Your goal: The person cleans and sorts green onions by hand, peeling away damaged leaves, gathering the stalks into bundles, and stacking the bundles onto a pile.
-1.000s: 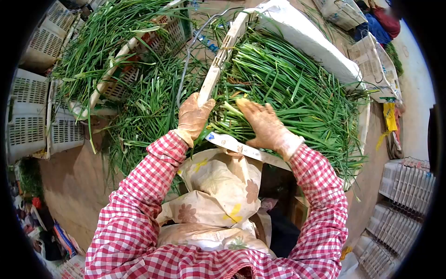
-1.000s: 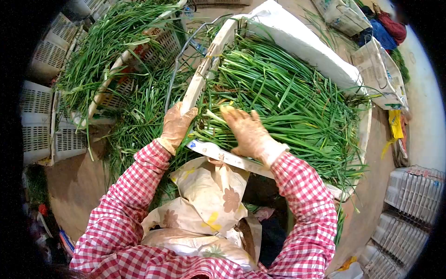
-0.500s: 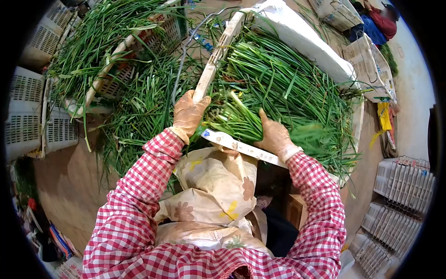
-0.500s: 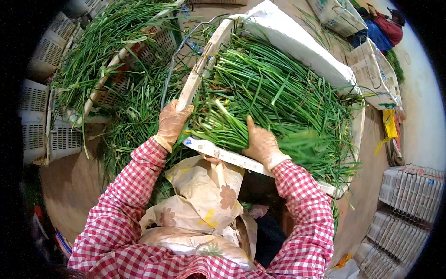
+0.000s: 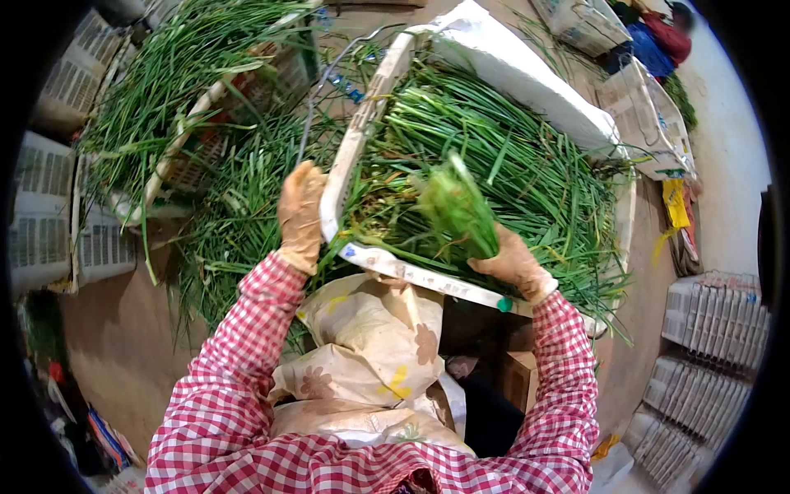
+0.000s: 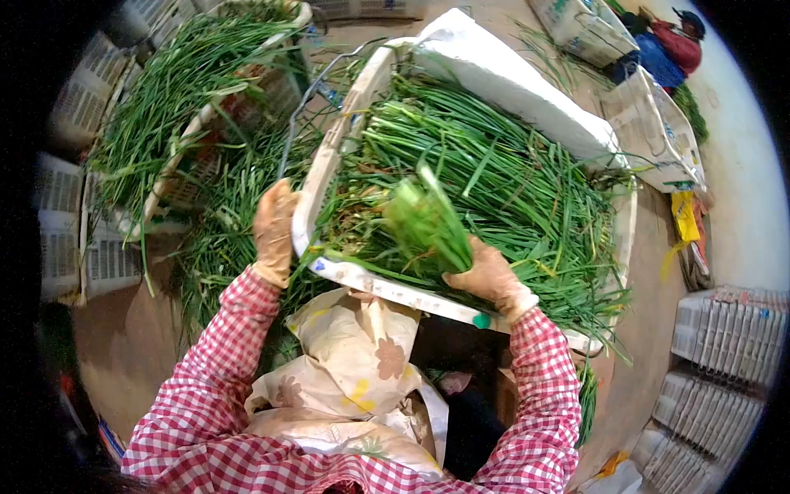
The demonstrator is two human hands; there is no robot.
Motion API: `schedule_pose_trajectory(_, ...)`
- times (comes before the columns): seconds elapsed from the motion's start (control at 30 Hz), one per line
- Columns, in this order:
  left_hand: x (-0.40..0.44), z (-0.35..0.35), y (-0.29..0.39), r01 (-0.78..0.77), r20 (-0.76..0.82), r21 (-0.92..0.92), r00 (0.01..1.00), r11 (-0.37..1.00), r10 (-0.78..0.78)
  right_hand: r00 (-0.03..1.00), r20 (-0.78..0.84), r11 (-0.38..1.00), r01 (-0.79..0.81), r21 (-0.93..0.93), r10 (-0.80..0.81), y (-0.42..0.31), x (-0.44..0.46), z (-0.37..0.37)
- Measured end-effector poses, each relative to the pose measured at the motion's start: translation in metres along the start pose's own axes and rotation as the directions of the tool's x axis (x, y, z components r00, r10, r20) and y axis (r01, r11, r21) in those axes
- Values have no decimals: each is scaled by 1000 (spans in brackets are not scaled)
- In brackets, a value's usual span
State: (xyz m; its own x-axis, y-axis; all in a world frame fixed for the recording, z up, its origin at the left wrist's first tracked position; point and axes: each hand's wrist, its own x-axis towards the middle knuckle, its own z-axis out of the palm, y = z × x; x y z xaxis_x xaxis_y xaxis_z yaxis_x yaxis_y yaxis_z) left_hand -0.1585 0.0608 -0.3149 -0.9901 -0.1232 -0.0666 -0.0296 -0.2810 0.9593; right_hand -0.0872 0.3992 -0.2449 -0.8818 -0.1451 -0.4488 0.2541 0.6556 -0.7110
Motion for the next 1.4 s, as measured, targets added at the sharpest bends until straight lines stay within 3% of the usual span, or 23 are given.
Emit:
schedule_pose_trajectory(0.13, -12, 25, 35, -291, -100, 14, 952, 957, 291, 965, -260, 878, 100, 469, 28, 27, -21, -36)
schedule_pose_trajectory(0.3, -35, 63, 53, -226, 122, 32, 968, 974, 220, 921, -389, 778, 235, 582, 14, 44, -16, -39)
schedule_pose_trajectory(0.37, -43, 71, 52, 3, 86, -50, 996, 999, 2, 936, -353, 791, 213, 573, 4, 37, -14, -38)
schedule_pose_trajectory(0.43, -42, 87, 43, 29, 306, 16, 951, 999, -33, 923, -385, 899, 184, 398, -19, 12, -14, -28)
schedule_pose_trajectory(0.47, -45, 96, 38, 291, 453, -63, 861, 955, -232, 932, -362, 895, 145, 421, 19, 4, -13, -20)
schedule_pose_trajectory(0.5, -49, 109, 41, 459, 551, 18, 737, 888, -392, 892, -437, 964, 206, 169, -114, -3, -11, -13)
schedule_pose_trajectory(0.6, -54, 143, 27, 322, 709, -50, 678, 945, -194, 817, -446, 929, 286, -235, -365, -15, 0, 5)
schedule_pose_trajectory(0.63, -52, 145, 38, 406, 761, 25, 585, 914, -281, 803, -416, 893, 304, -331, -427, -31, -4, 6)
schedule_pose_trajectory(0.73, -55, 159, 18, 31, 729, -39, 685, 999, 7, 694, -583, 821, 20, -570, -422, -40, -8, 31)
schedule_pose_trajectory(0.77, -55, 168, 15, -320, 697, -89, 656, 943, 288, 690, -614, 771, -126, -624, -383, -48, -9, 31)
schedule_pose_trajectory(0.83, -44, 196, 75, -807, 680, -40, 411, 590, 608, 677, -534, 770, 75, -634, -506, -69, -22, 5)
schedule_pose_trajectory(0.9, -40, 212, 125, -952, 624, 80, 279, 296, 730, 691, -560, 843, 537, -28, -458, -103, -30, -24)
schedule_pose_trajectory(0.97, -38, 231, 182, -991, 570, 68, 134, 116, 811, 675, -580, 637, 703, 316, -457, -148, -47, -54)
schedule_pose_trajectory(1.0, -38, 238, 211, -996, 519, 66, -14, -56, 855, 611, -567, 670, 730, 134, -552, -169, -64, -68)
schedule_pose_trajectory(1.03, -40, 242, 236, -999, 490, -1, 34, 40, 871, 538, -547, 671, 739, -60, -641, -189, -81, -81)
schedule_pose_trajectory(1.07, -46, 245, 261, -888, 481, -246, 236, 388, 844, 459, -520, 640, 728, -244, -721, -209, -98, -94)
schedule_pose_trajectory(1.1, -54, 246, 284, -453, 497, -596, 439, 662, 748, 467, -543, 674, 684, -279, -698, -213, -110, -94)
schedule_pose_trajectory(1.13, -60, 244, 294, -109, 508, -753, 530, 649, 679, 474, -565, 706, 637, -310, -676, -218, -122, -95)
schedule_pose_trajectory(1.17, -60, 241, 290, 16, 514, -812, 492, 583, 703, 370, -557, 667, 466, -581, -744, -218, -135, -90)
schedule_pose_trajectory(1.23, -69, 228, 284, 200, 601, -774, 528, 600, 600, 390, -565, 677, 274, -683, -727, -206, -166, -75)
schedule_pose_trajectory(1.3, -78, 218, 259, 352, 688, -710, 534, 610, 492, 634, -643, 898, 222, -381, -429, -181, -206, -47)
schedule_pose_trajectory(1.37, -99, 217, 218, 675, 790, -525, 613, 519, 4, 704, -657, 943, 56, -328, -270, -142, -228, -5)
schedule_pose_trajectory(1.4, -113, 217, 190, 720, 826, -486, 564, 495, -10, 749, -656, 988, -17, -151, -87, -137, -243, 14)
